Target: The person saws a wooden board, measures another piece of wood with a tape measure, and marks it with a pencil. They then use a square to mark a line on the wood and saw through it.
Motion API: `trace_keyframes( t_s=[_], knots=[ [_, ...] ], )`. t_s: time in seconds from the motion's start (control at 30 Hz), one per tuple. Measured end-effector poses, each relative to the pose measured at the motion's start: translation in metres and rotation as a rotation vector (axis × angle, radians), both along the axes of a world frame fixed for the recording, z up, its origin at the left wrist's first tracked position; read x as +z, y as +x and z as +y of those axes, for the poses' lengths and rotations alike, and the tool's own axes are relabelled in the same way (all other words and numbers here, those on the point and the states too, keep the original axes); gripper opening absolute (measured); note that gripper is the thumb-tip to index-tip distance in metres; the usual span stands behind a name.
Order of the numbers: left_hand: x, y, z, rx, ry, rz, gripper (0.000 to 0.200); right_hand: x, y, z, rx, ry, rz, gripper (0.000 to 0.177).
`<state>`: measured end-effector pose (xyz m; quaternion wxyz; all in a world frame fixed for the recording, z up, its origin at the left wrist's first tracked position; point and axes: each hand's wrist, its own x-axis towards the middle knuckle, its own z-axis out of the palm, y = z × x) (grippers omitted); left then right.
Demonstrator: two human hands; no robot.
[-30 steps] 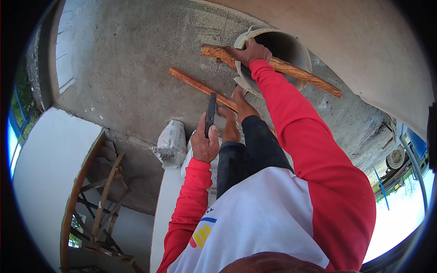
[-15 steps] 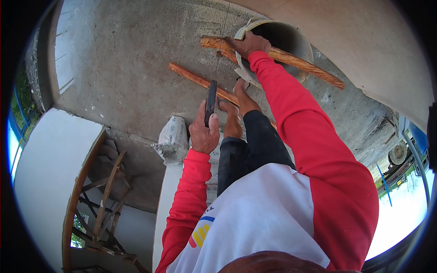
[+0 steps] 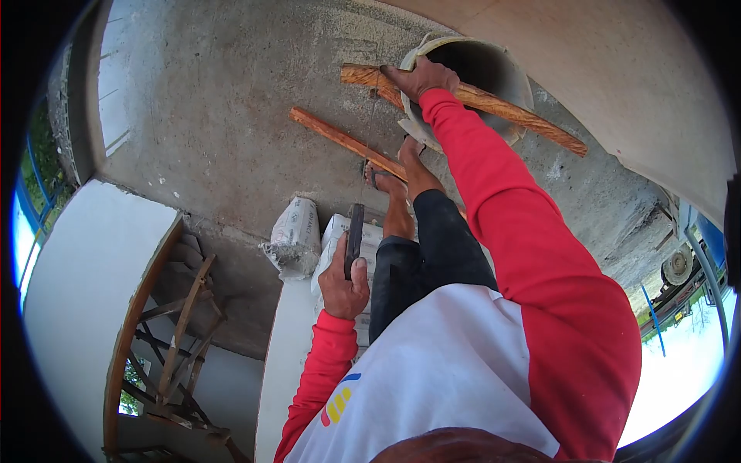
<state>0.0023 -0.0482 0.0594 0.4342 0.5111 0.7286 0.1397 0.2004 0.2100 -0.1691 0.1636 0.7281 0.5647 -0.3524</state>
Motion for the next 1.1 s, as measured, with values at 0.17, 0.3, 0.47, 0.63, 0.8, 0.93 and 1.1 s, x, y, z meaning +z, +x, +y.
trace_keyframes(
  t_s=[0.17, 0.3, 0.47, 0.63, 0.8, 0.93, 1.1],
  knots=[
    [-0.069, 0.017, 0.076, 0.002, -0.028, 0.049, 0.039, 0.004, -0.002, -0.001, -0.002, 0.014, -0.027, 0.091],
    [-0.073, 0.03, 0.073, 0.023, 0.072, 0.057, 0.038, 0.002, 0.0, -0.004, -0.011, 0.054, -0.027, 0.091],
    [0.008, 0.009, -0.027, 0.086, -0.082, 0.006, 0.043, -0.001, 0.0, -0.001, 0.033, 0.027, -0.029, 0.092],
    [-0.106, 0.041, 0.092, 0.075, -0.007, 0.086, 0.048, 0.0, -0.005, 0.0, 0.03, -0.019, -0.007, 0.09],
    [-0.132, 0.041, 0.108, 0.113, -0.009, -0.011, 0.037, 0.0, 0.025, -0.024, 0.344, 0.296, 0.025, 0.078],
    [-0.132, 0.045, 0.11, 0.116, 0.054, 0.025, 0.04, 0.007, 0.052, -0.02, 0.497, 0.147, -0.049, 0.071],
    [-0.08, 0.045, 0.094, 0.122, -0.097, -0.013, 0.046, 0.008, 0.057, -0.011, 0.454, 0.008, -0.064, 0.067]
  ],
)
